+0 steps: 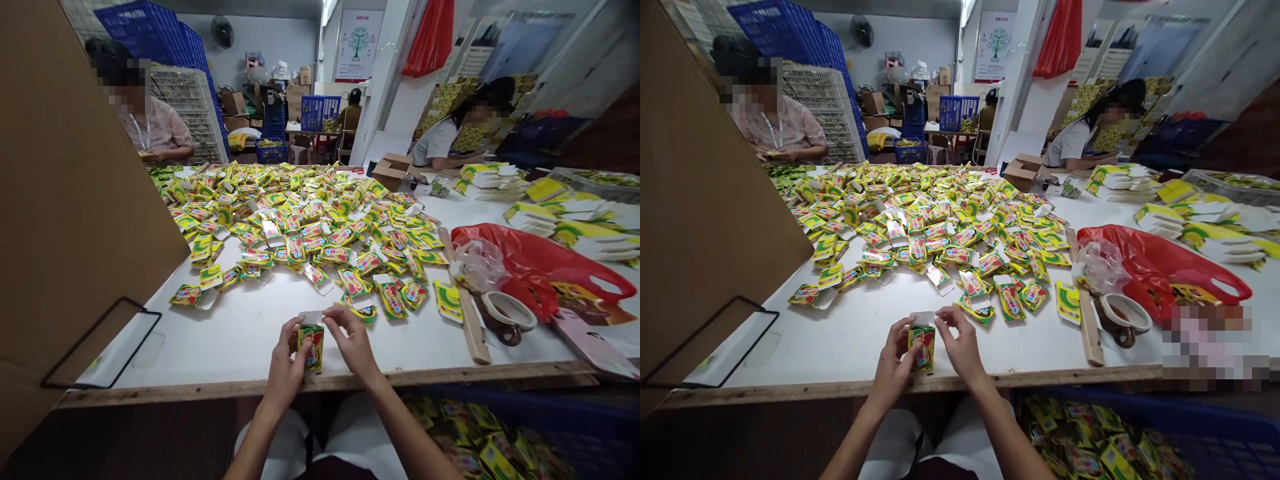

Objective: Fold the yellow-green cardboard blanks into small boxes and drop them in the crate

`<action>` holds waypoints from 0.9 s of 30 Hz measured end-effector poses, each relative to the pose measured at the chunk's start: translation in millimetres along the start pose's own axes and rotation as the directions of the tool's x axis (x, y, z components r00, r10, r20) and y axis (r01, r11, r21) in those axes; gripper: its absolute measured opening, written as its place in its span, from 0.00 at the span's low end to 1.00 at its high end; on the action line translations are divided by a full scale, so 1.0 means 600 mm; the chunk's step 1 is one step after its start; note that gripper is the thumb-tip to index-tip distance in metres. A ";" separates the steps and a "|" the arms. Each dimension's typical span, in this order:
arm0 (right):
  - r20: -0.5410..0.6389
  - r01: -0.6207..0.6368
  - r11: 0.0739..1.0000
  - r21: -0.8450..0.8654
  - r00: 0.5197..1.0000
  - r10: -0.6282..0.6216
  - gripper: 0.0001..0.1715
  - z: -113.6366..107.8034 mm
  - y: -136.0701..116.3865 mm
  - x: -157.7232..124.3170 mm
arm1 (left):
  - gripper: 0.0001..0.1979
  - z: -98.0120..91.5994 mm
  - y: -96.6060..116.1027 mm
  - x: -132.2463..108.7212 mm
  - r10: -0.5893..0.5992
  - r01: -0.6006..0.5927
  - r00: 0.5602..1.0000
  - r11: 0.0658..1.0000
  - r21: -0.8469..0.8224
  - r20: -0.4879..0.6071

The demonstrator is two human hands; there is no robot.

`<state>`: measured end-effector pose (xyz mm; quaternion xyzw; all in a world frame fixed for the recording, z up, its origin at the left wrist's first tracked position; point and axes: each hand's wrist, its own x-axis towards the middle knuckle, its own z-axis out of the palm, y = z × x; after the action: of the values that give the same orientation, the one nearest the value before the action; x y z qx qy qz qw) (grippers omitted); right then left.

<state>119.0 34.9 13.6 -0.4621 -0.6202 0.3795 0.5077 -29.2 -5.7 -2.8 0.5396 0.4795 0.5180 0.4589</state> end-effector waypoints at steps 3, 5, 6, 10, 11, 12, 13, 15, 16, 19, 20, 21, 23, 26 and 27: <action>0.168 -0.089 0.995 0.038 0.982 0.081 0.09 -0.003 0.010 -0.018 | 0.14 -0.002 0.000 0.005 -0.014 0.013 0.998 1.000 0.020 0.063; 0.187 -0.098 0.994 0.039 0.978 0.089 0.10 0.001 0.012 -0.022 | 0.11 -0.004 0.000 0.009 -0.024 0.022 0.998 0.999 0.034 0.064; 0.177 -0.087 0.996 0.037 0.981 0.079 0.10 0.003 0.012 -0.022 | 0.10 -0.005 0.000 0.010 -0.021 0.019 0.998 0.999 0.043 0.051; 0.102 -0.065 0.995 0.071 0.993 0.058 0.09 0.017 0.017 -0.018 | 0.08 -0.005 -0.005 0.010 0.044 -0.043 0.999 0.997 0.059 -0.029; 0.067 -0.076 0.993 0.094 0.995 0.070 0.11 0.020 0.019 -0.018 | 0.09 -0.004 -0.006 0.009 0.051 -0.049 0.997 0.998 0.043 -0.058; 0.037 -0.084 0.990 0.111 0.996 0.080 0.14 0.022 0.020 -0.018 | 0.11 -0.003 -0.007 0.007 0.047 -0.046 0.995 0.999 0.019 -0.087; 0.022 -0.084 0.990 0.114 0.996 0.082 0.16 0.023 0.020 -0.018 | 0.14 -0.002 -0.007 0.006 0.038 -0.039 0.993 0.999 -0.006 -0.111; 0.058 -0.057 0.995 0.078 0.997 0.053 0.13 0.022 0.017 -0.019 | 0.16 -0.002 -0.006 0.005 0.030 -0.033 0.992 0.999 -0.023 -0.120; 0.091 -0.035 0.998 0.053 0.995 0.030 0.10 0.021 0.013 -0.019 | 0.15 -0.002 -0.004 0.005 0.036 -0.037 0.994 0.999 -0.006 -0.105; 0.136 0.008 1.000 0.024 0.991 -0.011 0.08 0.017 0.001 -0.021 | 0.08 -0.003 0.004 0.008 0.067 -0.064 0.996 0.997 0.052 -0.062; 0.128 0.007 1.000 0.025 0.992 -0.010 0.09 0.016 -0.003 -0.022 | 0.08 -0.003 0.006 0.009 0.069 -0.065 0.995 0.996 0.056 -0.067; 0.116 0.001 1.000 0.024 0.993 -0.004 0.09 0.016 -0.007 -0.024 | 0.08 -0.002 0.007 0.010 0.063 -0.059 0.995 0.997 0.052 -0.081; 0.090 -0.021 1.000 0.007 0.996 0.020 0.10 0.018 -0.011 -0.026 | 0.08 0.001 0.009 0.011 0.038 -0.033 0.992 0.999 0.042 -0.117; 0.056 -0.052 0.998 -0.031 0.997 0.054 0.10 0.022 -0.012 -0.024 | 0.09 0.007 0.011 0.013 -0.004 0.008 0.988 1.000 0.022 -0.152; 0.049 -0.056 0.998 -0.042 0.997 0.059 0.10 0.023 -0.012 -0.021 | 0.09 0.009 0.012 0.015 -0.015 0.018 0.987 1.000 0.017 -0.158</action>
<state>105.1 20.6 14.0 -0.4804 -0.6268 0.3926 0.4714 -23.7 2.5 5.2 0.4973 0.5233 0.5508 0.4188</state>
